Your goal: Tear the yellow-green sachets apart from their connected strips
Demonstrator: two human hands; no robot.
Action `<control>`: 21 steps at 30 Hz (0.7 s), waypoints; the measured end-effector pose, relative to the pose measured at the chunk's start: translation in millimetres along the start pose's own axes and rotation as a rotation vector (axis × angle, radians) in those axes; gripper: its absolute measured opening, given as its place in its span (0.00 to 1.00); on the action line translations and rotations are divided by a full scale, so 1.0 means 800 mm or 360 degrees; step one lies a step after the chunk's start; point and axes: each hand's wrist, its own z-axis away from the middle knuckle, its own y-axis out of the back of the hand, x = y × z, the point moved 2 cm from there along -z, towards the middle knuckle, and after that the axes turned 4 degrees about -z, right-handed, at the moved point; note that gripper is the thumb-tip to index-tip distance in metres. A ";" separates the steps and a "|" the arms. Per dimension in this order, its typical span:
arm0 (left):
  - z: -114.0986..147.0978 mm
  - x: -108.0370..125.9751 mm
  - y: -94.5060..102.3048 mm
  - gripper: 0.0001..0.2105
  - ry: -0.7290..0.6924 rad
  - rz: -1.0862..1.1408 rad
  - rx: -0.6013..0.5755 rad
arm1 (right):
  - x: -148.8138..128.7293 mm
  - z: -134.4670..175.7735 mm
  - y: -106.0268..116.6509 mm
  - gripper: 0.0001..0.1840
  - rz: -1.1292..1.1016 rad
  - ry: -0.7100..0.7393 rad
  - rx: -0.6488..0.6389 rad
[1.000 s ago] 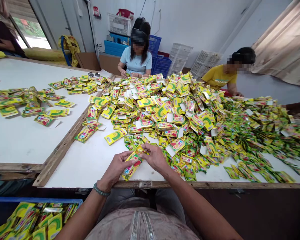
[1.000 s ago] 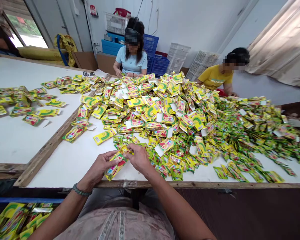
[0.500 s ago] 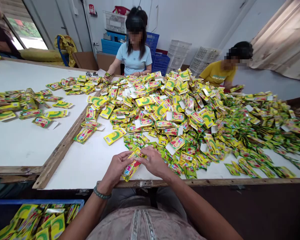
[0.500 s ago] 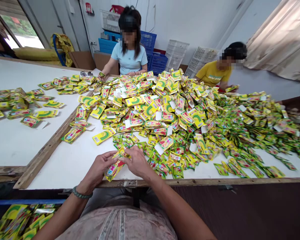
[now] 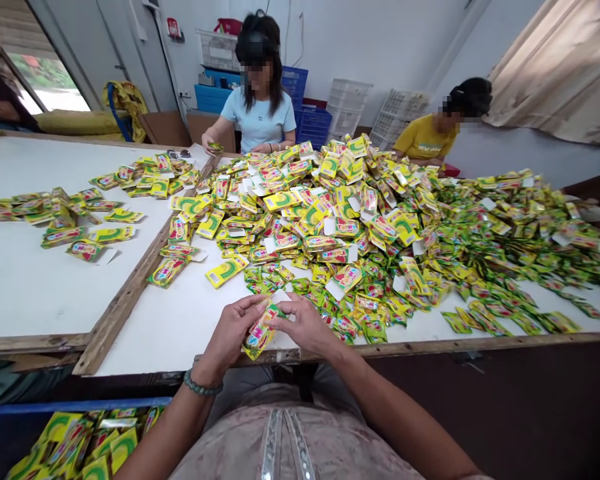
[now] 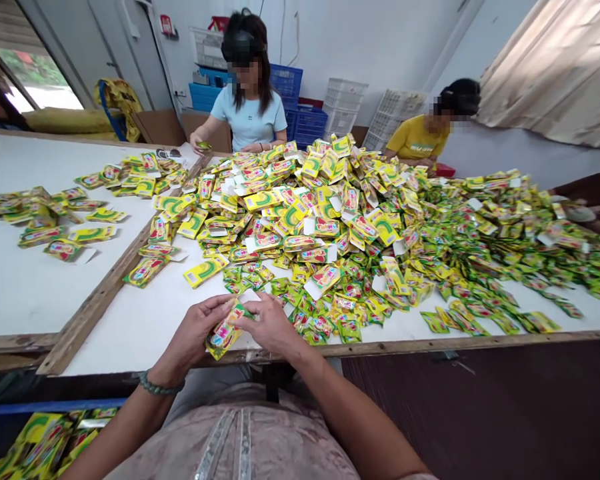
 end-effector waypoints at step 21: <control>0.027 0.011 0.024 0.21 0.0025 -0.0806 0.0136 | 0.008 0.035 -0.028 0.11 0.0124 0.0181 0.0531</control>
